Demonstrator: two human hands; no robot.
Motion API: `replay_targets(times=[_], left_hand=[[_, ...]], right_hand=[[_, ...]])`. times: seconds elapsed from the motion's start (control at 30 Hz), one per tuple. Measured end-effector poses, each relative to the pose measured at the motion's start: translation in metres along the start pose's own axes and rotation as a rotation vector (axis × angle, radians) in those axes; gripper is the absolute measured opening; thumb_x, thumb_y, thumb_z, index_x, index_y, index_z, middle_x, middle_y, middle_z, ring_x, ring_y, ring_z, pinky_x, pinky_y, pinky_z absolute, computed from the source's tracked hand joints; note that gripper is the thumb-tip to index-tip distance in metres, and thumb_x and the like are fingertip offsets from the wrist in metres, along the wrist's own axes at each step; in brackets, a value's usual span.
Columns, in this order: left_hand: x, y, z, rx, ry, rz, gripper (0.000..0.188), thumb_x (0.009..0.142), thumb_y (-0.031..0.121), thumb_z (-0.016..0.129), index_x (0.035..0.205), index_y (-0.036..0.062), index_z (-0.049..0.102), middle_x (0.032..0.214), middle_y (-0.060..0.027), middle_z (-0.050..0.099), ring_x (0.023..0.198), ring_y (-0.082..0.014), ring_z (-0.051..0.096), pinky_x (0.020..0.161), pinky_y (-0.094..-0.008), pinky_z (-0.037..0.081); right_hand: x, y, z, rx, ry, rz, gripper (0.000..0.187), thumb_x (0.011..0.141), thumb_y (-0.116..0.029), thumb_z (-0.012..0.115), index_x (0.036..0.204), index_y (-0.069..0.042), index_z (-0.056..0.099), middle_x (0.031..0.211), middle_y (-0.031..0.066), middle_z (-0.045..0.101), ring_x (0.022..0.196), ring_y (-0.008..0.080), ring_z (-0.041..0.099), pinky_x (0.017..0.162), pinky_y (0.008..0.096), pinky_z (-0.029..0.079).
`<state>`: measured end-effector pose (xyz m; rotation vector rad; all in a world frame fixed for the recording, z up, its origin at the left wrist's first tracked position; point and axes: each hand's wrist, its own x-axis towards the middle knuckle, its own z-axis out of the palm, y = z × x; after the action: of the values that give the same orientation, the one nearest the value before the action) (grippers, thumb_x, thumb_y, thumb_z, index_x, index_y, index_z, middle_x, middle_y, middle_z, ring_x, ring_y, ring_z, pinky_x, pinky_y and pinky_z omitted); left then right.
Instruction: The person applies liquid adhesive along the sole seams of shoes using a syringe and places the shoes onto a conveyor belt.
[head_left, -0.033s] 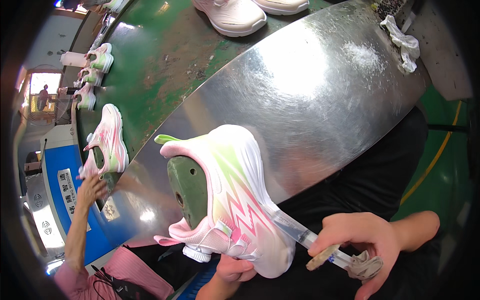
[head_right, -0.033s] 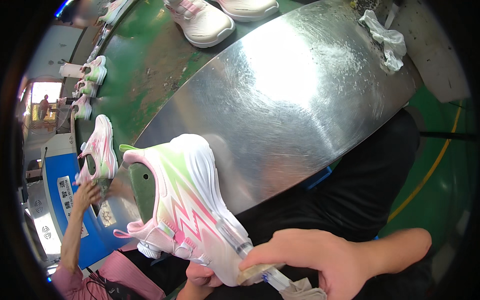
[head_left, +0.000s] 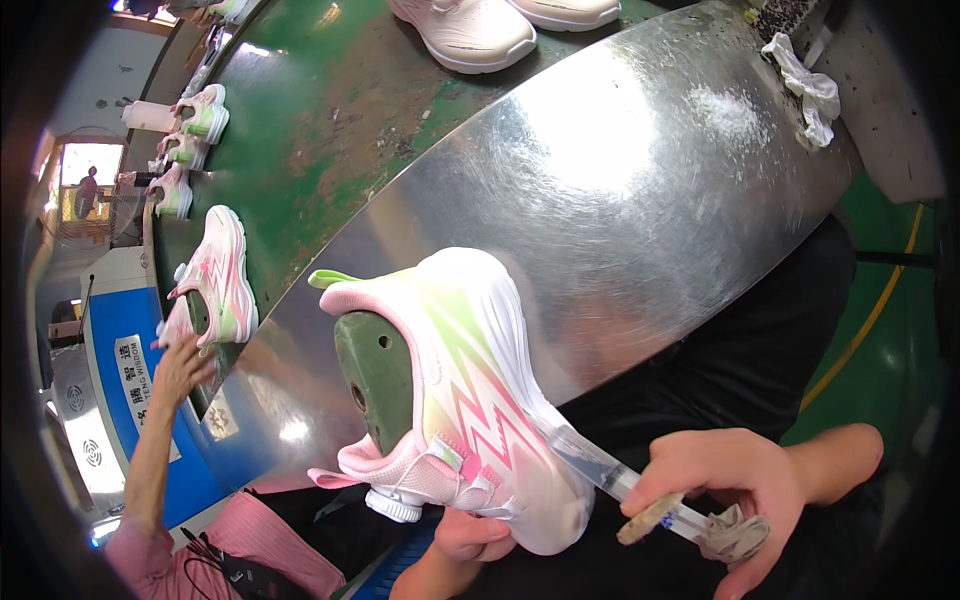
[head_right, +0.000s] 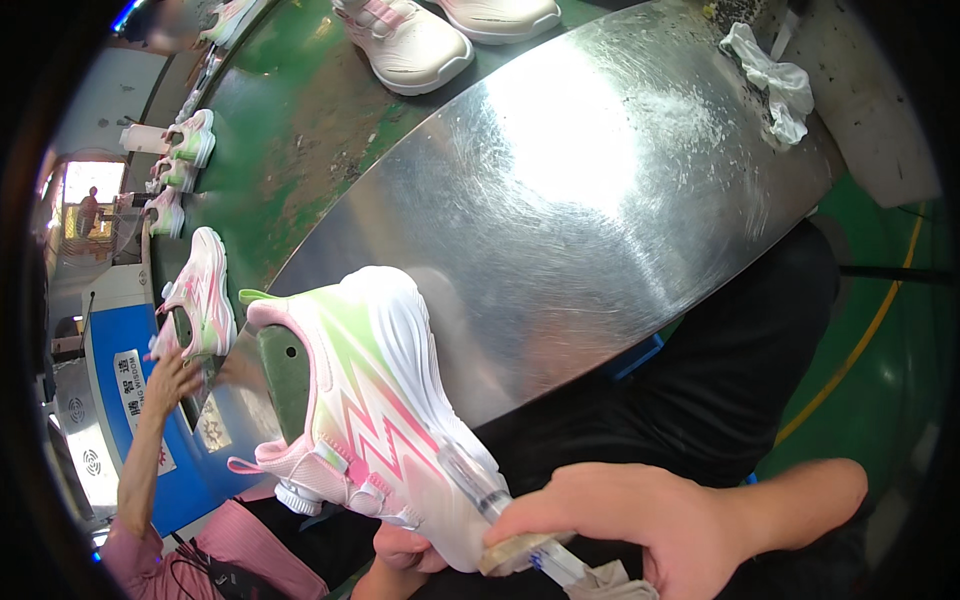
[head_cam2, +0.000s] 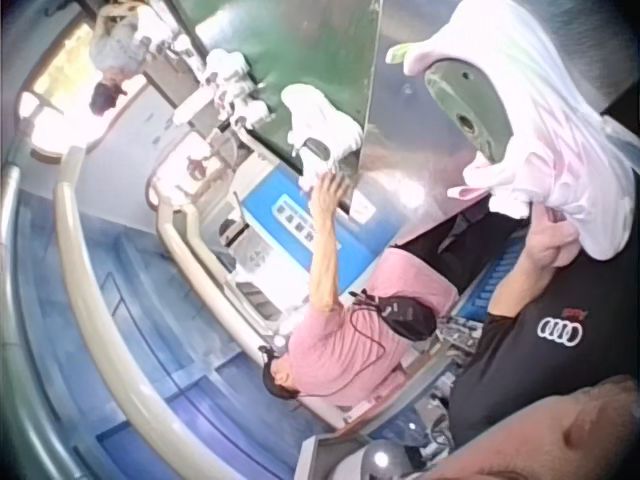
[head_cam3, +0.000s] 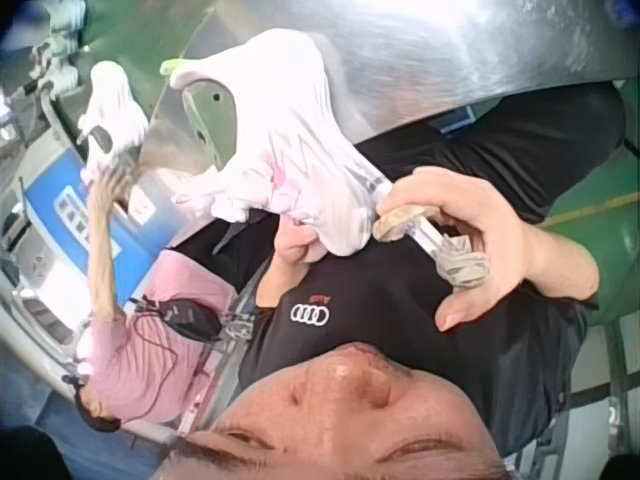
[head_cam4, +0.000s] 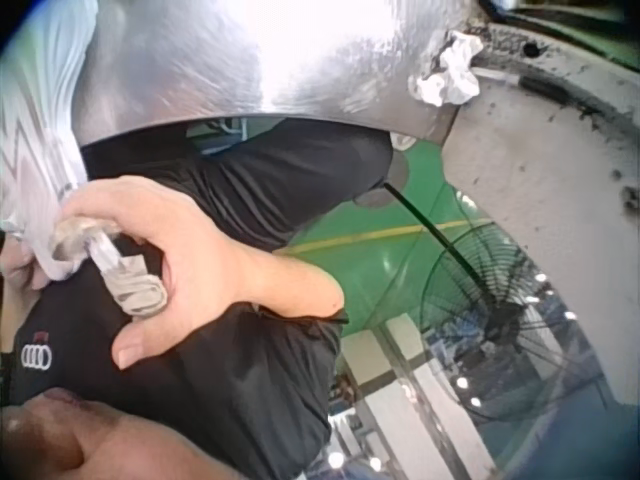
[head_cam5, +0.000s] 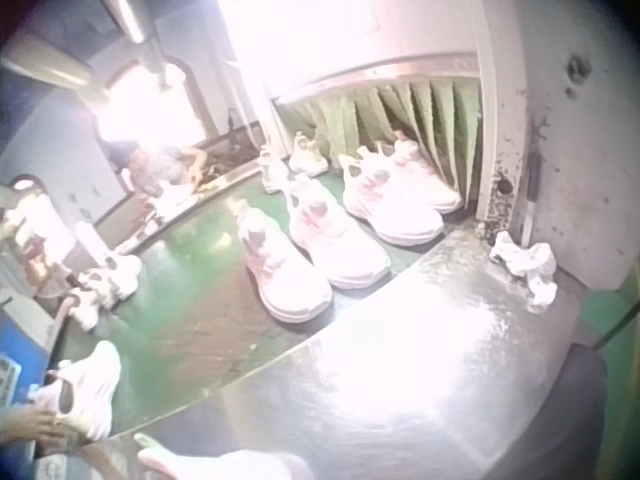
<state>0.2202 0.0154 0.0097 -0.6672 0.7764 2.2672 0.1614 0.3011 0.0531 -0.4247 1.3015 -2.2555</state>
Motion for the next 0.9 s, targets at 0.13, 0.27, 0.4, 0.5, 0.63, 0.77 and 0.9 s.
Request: replay_targets(times=[0.13,0.27,0.4,0.5,0.63,0.77,0.9], left_hand=[[0.016,0.005,0.018,0.000,-0.066,-0.086,0.081,0.064,0.003,0.060,0.138,0.0023,0.029,0.129,-0.0219,0.048,0.120,-0.0383,0.048,0.101,-0.0541,0.038],[0.036,-0.002,0.026,0.058,-0.206,-0.135,0.078,0.068,0.009,0.065,0.138,0.0040,0.030,0.128,-0.0203,0.048,0.120,-0.0386,0.047,0.102,-0.0586,0.035],[0.060,-0.008,0.054,-0.050,-0.329,-0.177,0.075,0.072,0.014,0.071,0.137,0.0062,0.033,0.127,-0.0180,0.050,0.117,-0.0392,0.050,0.101,-0.0638,0.033],[0.070,-0.006,0.063,0.016,-0.364,-0.156,0.076,0.070,0.010,0.075,0.136,0.0071,0.036,0.126,-0.0170,0.051,0.116,-0.0373,0.051,0.101,-0.0630,0.033],[0.089,-0.007,0.076,-0.088,-0.416,-0.179,0.073,0.069,0.000,0.072,0.133,0.0074,0.040,0.119,-0.0156,0.056,0.112,-0.0325,0.055,0.099,-0.0555,0.042],[0.097,-0.007,0.087,-0.068,-0.426,-0.150,0.070,0.068,0.001,0.074,0.130,0.0097,0.043,0.116,-0.0148,0.056,0.103,-0.0279,0.058,0.086,-0.0362,0.051],[0.108,-0.012,0.085,-0.085,-0.460,-0.145,0.071,0.066,0.000,0.075,0.129,0.0119,0.043,0.116,-0.0140,0.056,0.102,-0.0251,0.059,0.074,-0.0276,0.053]], right_hand=[[-0.010,-0.024,0.003,-0.204,-0.038,-0.013,0.089,0.053,-0.044,0.088,0.117,0.007,0.051,0.100,0.0138,0.062,0.082,0.0207,0.056,0.072,0.0294,0.042],[-0.019,-0.048,0.005,-0.367,-0.043,-0.036,0.087,0.056,-0.054,0.082,0.112,0.006,0.054,0.093,0.0115,0.067,0.068,0.0219,0.055,0.060,0.0316,0.038],[-0.037,-0.069,0.012,-0.424,-0.014,-0.064,0.085,0.057,-0.055,0.081,0.111,0.005,0.055,0.093,0.0114,0.066,0.066,0.0230,0.056,0.059,0.0330,0.038],[-0.040,-0.074,0.010,-0.442,-0.038,-0.092,0.085,0.057,-0.056,0.081,0.111,0.005,0.055,0.091,0.0116,0.066,0.066,0.0239,0.057,0.058,0.0338,0.037],[-0.050,-0.084,0.016,-0.503,-0.006,-0.134,0.085,0.059,-0.057,0.080,0.111,0.005,0.055,0.089,0.0128,0.064,0.068,0.0246,0.057,0.057,0.0339,0.036],[-0.057,-0.087,0.016,-0.556,0.011,-0.151,0.084,0.059,-0.056,0.080,0.112,0.005,0.055,0.090,0.0140,0.064,0.068,0.0246,0.057,0.057,0.0337,0.037],[-0.071,-0.079,0.019,-0.543,0.086,-0.140,0.068,0.069,-0.045,0.077,0.113,0.001,0.057,0.097,0.0132,0.065,0.069,0.0209,0.054,0.057,0.0302,0.038]])
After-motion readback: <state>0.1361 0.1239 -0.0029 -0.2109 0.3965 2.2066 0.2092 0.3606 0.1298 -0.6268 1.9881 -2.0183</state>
